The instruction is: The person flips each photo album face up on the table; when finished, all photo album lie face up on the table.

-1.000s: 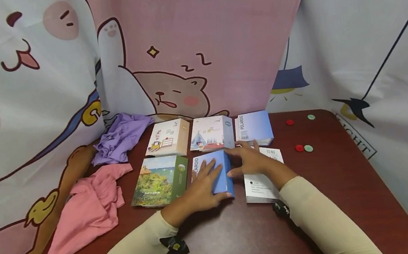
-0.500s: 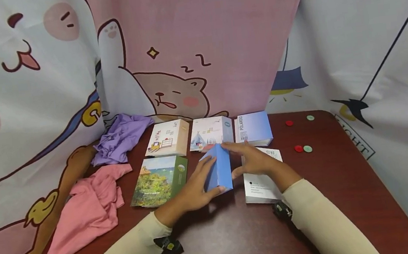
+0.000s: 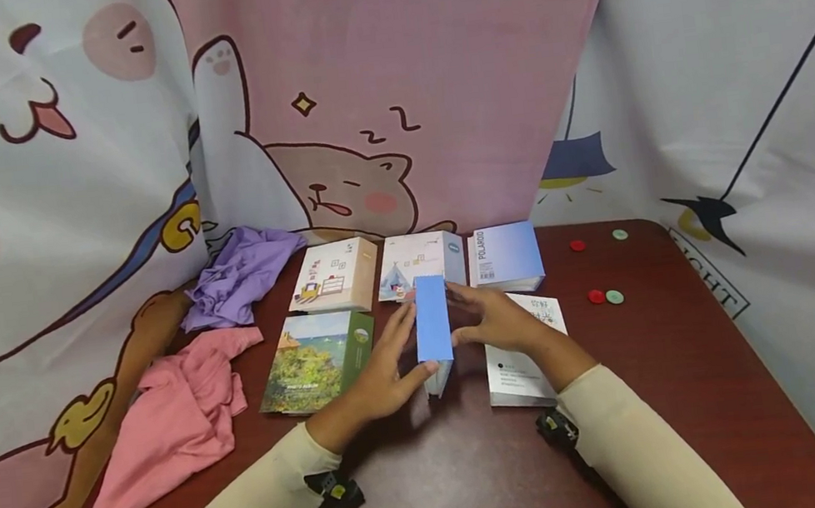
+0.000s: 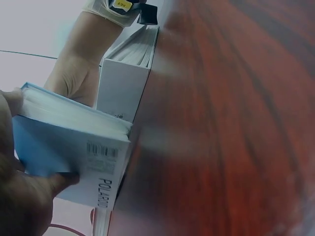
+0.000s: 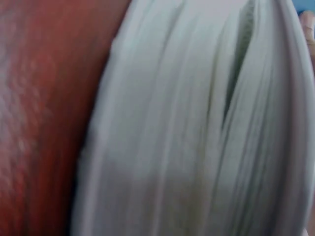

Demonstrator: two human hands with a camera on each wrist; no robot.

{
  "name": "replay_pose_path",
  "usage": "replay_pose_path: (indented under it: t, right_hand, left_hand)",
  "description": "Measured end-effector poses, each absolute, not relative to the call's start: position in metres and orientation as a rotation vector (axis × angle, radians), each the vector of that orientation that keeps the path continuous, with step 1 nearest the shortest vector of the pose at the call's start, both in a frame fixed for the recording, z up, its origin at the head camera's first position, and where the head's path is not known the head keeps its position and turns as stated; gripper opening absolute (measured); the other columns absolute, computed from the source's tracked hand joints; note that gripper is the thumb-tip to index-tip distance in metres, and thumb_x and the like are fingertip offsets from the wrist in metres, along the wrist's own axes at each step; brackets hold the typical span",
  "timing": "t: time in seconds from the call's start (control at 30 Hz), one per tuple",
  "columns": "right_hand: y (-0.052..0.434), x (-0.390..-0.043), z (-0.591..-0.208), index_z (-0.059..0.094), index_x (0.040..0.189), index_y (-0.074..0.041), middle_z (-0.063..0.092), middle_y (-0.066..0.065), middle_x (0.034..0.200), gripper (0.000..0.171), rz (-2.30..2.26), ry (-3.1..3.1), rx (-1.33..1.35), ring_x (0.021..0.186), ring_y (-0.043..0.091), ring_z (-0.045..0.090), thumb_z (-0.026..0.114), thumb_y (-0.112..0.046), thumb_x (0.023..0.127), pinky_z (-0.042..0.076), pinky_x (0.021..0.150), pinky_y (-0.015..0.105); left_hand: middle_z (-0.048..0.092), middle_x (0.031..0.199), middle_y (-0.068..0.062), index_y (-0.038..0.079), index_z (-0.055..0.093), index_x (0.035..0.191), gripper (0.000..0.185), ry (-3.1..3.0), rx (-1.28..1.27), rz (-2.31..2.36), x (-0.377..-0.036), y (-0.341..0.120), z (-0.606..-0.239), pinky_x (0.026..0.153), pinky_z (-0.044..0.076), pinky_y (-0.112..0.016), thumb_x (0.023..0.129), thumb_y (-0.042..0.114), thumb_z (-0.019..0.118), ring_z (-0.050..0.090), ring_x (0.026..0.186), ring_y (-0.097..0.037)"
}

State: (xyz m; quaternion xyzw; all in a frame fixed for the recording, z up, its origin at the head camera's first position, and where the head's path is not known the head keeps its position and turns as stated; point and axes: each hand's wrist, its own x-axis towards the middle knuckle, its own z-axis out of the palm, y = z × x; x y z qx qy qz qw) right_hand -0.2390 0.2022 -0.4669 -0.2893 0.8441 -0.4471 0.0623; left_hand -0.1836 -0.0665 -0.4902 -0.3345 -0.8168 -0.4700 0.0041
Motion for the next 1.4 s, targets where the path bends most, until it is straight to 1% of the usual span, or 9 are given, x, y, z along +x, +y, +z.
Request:
replay_pose_path:
  t: [0.1,0.23,0.33,0.43,0.53,0.63,0.9,1.13,1.4]
  right_hand:
    - [0.201,-0.239,-0.467,0.041,0.164,0.007,0.050,0.032,0.162,0.092,-1.325,2.597,-0.906,0.144,0.052,0.057,0.089,-0.020,0.090,0.049,0.115,0.067]
    - [0.199,-0.237,-0.467,0.047,0.162,0.003,0.057,0.027,0.159,0.088,-1.255,2.682,-0.955,0.144,0.048,0.060,0.090,-0.026,0.091,0.049,0.116,0.066]
    - [0.195,-0.236,-0.468,0.047,0.164,-0.001,0.055,0.022,0.163,0.089,-1.189,2.724,-0.991,0.150,0.045,0.055,0.090,-0.031,0.092,0.045,0.120,0.068]
    - [0.191,-0.234,-0.468,0.044,0.167,-0.006,0.046,0.019,0.172,0.092,-1.137,2.741,-0.976,0.159,0.046,0.044,0.089,-0.036,0.092,0.026,0.127,0.079]
    - [0.187,-0.231,-0.470,0.042,0.169,-0.012,0.039,0.017,0.176,0.096,-1.067,2.768,-0.926,0.163,0.047,0.036,0.090,-0.042,0.091,0.005,0.123,0.089]
    - [0.184,-0.228,-0.471,0.040,0.170,-0.013,0.039,0.018,0.176,0.101,-0.972,2.786,-0.926,0.161,0.049,0.038,0.089,-0.047,0.090,-0.004,0.116,0.094]
    - [0.183,-0.227,-0.474,0.047,0.167,-0.014,0.044,0.017,0.172,0.099,-0.834,2.822,-0.895,0.158,0.048,0.044,0.091,-0.050,0.086,-0.005,0.115,0.095]
    - [0.182,-0.229,-0.475,0.054,0.162,-0.014,0.045,0.017,0.173,0.094,-0.757,2.818,-0.897,0.158,0.048,0.044,0.092,-0.051,0.085,-0.005,0.115,0.095]
    - [0.178,-0.230,-0.475,0.056,0.161,-0.013,0.046,0.011,0.174,0.094,-0.655,2.836,-0.858,0.158,0.044,0.046,0.091,-0.055,0.084,-0.005,0.117,0.093]
  left_hand:
    - [0.008,0.182,-0.028,-0.002,0.011,0.174,0.092,-2.510,-1.055,-1.529,-0.185,-0.068,-0.491,0.131,0.026,-0.069,0.108,0.025,0.069,0.013,0.170,-0.045]
    - [0.002,0.184,-0.020,-0.001,0.009,0.174,0.094,-2.459,-1.063,-1.606,-0.185,-0.069,-0.491,0.134,0.024,-0.064,0.106,0.019,0.070,0.007,0.172,-0.040]
    - [-0.001,0.185,-0.018,0.000,0.010,0.174,0.095,-2.446,-1.048,-1.679,-0.184,-0.071,-0.490,0.132,0.031,-0.060,0.104,0.017,0.072,0.007,0.171,-0.040]
    - [0.001,0.184,-0.021,-0.001,0.015,0.173,0.096,-2.452,-0.999,-1.722,-0.184,-0.073,-0.489,0.128,0.038,-0.058,0.102,0.021,0.075,0.013,0.170,-0.042]
    - [0.004,0.184,-0.022,0.000,0.019,0.173,0.099,-2.483,-0.936,-1.722,-0.184,-0.075,-0.489,0.126,0.040,-0.058,0.100,0.030,0.079,0.021,0.167,-0.044]
    - [0.009,0.183,-0.024,0.000,0.021,0.173,0.103,-2.520,-0.873,-1.716,-0.184,-0.080,-0.490,0.125,0.040,-0.062,0.098,0.036,0.081,0.027,0.164,-0.047]
    - [0.022,0.180,-0.029,-0.005,0.032,0.168,0.099,-2.634,-0.813,-1.621,-0.183,-0.094,-0.489,0.128,0.035,-0.065,0.092,0.027,0.086,0.030,0.164,-0.049]
    - [0.015,0.180,-0.032,-0.009,0.030,0.167,0.099,-2.677,-0.819,-1.804,-0.186,-0.102,-0.489,0.124,0.042,-0.054,0.093,0.019,0.089,0.038,0.159,-0.048]
    - [0.025,0.175,-0.034,-0.010,0.033,0.166,0.095,-2.774,-0.939,-1.578,-0.189,-0.109,-0.489,0.127,0.039,-0.053,0.093,0.016,0.088,0.035,0.162,-0.045]
